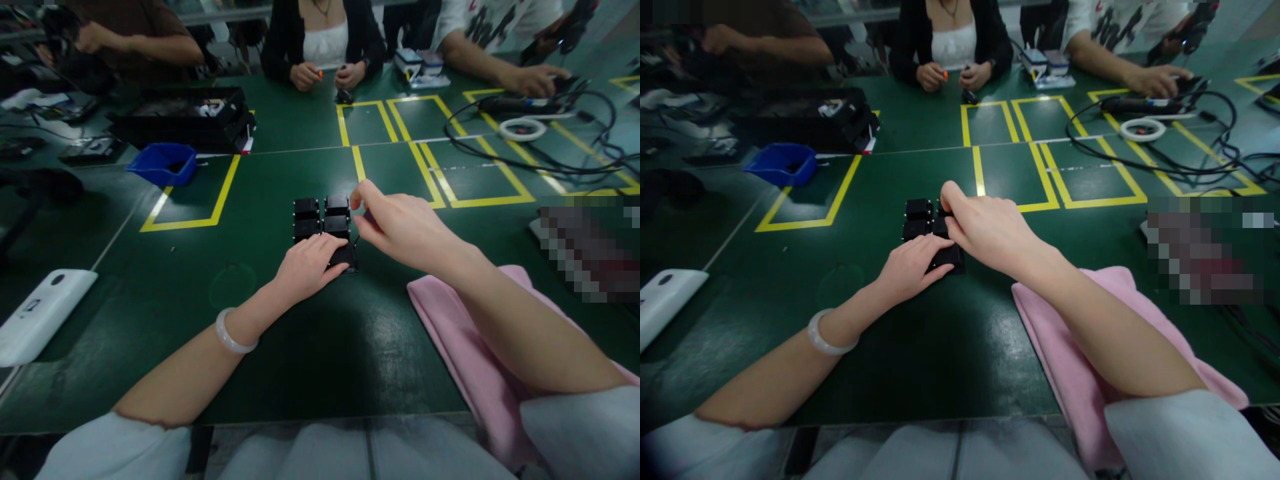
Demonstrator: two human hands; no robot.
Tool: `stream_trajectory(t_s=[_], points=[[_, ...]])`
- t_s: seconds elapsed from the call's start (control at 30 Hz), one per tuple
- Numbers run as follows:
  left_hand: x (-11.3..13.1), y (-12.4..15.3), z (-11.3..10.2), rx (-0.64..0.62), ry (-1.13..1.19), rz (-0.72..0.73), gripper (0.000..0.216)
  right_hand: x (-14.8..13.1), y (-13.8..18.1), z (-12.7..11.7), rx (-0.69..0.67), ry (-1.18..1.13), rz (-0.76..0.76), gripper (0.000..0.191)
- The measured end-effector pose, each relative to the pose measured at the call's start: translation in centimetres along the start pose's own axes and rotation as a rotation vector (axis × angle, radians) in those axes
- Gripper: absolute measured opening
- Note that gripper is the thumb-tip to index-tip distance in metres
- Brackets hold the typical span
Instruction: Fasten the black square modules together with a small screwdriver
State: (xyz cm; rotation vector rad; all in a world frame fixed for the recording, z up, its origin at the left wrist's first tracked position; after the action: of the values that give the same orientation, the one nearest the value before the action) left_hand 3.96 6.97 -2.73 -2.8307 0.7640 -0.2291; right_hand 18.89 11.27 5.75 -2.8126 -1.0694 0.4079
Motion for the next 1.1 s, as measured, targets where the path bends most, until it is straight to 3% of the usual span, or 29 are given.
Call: stream_trajectory(t_s=[1.1], points=[[-0.03, -0.04, 0.04, 0.005, -0.003, 0.005, 0.035, -0.13, 0.04, 0.07, 0.003, 0.016, -0.009, 0.028]])
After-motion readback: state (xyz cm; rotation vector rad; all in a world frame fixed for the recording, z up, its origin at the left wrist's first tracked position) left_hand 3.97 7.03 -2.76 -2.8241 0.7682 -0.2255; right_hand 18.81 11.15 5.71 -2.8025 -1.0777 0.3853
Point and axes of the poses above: each hand's wrist, its own y-axis away from the middle knuckle, its own z-axis out of the palm, x = y × z, the point moved 4 cm from there along -y, towards the middle knuckle, and after that the axes turned 3 degrees about -y, right-handed, at the moved point
